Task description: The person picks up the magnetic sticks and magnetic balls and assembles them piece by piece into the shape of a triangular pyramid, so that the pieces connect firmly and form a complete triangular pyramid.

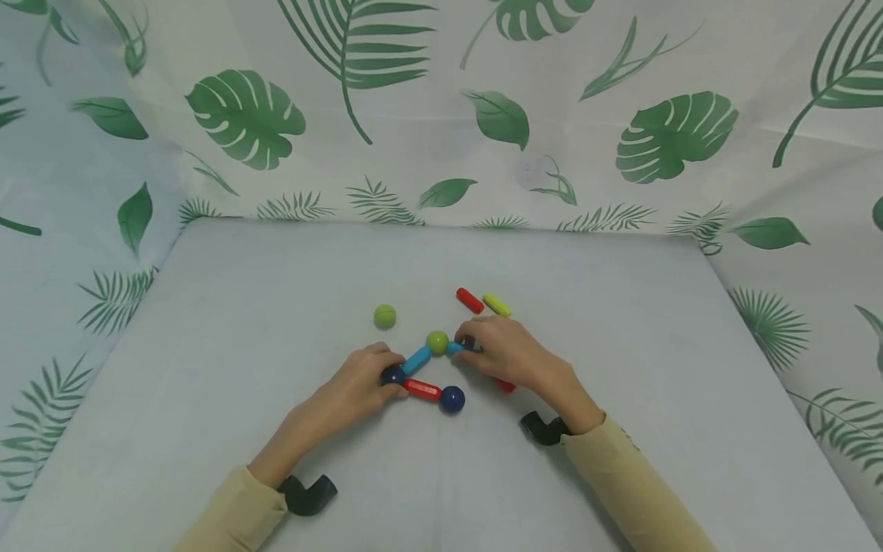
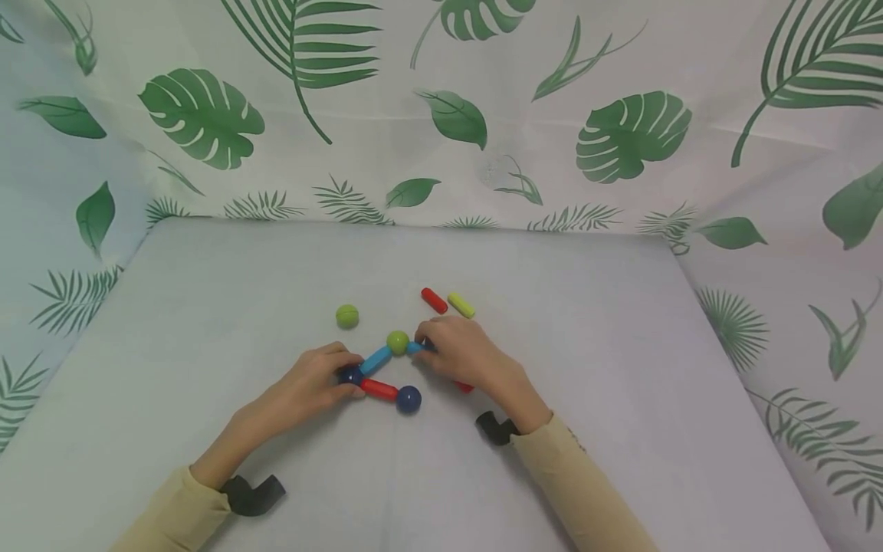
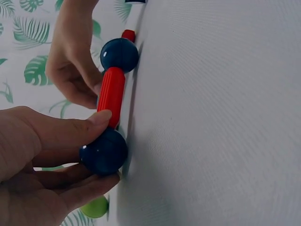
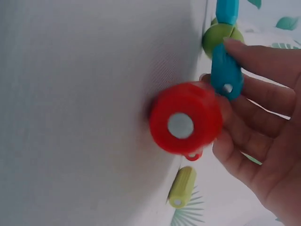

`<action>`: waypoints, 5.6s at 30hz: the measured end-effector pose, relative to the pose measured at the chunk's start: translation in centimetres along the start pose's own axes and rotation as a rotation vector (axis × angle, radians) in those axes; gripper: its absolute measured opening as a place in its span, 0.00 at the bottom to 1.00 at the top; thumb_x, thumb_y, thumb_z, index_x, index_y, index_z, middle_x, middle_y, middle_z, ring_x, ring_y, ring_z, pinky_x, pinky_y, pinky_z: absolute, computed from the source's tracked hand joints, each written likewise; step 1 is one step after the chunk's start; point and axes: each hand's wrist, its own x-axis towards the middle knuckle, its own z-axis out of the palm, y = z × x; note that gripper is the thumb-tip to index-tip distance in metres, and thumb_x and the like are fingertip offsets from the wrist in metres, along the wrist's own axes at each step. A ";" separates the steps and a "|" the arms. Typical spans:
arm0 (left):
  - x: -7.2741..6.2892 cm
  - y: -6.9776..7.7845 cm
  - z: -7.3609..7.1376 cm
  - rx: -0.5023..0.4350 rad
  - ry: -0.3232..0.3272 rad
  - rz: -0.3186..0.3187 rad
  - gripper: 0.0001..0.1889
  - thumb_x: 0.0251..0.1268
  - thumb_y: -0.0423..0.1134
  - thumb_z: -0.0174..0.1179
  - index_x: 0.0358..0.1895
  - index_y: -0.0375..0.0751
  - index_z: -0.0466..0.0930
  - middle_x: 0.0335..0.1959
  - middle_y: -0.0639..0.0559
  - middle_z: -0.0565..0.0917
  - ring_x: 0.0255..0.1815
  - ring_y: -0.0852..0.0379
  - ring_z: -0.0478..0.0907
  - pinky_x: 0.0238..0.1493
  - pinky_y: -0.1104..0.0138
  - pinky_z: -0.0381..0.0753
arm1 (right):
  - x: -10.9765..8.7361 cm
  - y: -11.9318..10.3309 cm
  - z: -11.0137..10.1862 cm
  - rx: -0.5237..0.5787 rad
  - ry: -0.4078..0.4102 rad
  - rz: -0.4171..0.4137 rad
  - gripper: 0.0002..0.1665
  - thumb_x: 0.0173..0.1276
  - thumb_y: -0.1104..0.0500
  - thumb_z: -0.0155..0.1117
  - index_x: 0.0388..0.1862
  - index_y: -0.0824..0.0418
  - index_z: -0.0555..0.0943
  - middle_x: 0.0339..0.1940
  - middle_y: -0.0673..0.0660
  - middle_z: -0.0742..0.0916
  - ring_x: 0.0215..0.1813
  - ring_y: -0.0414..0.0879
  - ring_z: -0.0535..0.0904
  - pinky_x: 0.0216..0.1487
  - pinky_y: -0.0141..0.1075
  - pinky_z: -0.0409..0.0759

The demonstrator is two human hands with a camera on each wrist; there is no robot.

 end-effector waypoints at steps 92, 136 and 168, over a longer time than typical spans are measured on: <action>3.6 0.3 0.2 -0.118 0.048 -0.110 0.18 0.59 0.34 0.75 0.51 0.32 0.84 0.39 0.46 0.83 0.38 0.55 0.77 0.40 0.65 0.80 | -1.3 2.7 -3.5 0.282 -0.394 0.332 0.15 0.64 0.50 0.77 0.41 0.57 0.85 0.29 0.51 0.87 0.32 0.46 0.82 0.40 0.36 0.80; 3.6 0.0 -0.3 -0.143 0.034 -0.066 0.17 0.59 0.35 0.75 0.50 0.35 0.85 0.40 0.48 0.85 0.41 0.55 0.80 0.44 0.63 0.83 | 0.2 4.7 -2.1 0.744 0.102 0.176 0.15 0.68 0.54 0.74 0.50 0.58 0.84 0.48 0.56 0.88 0.51 0.51 0.86 0.54 0.38 0.84; 3.6 -0.3 -0.1 -0.151 0.035 -0.032 0.18 0.57 0.34 0.76 0.49 0.33 0.84 0.37 0.48 0.84 0.37 0.55 0.76 0.41 0.65 0.79 | 2.9 0.7 -0.1 0.704 0.009 0.071 0.11 0.67 0.63 0.72 0.48 0.60 0.84 0.47 0.55 0.88 0.50 0.46 0.86 0.53 0.38 0.84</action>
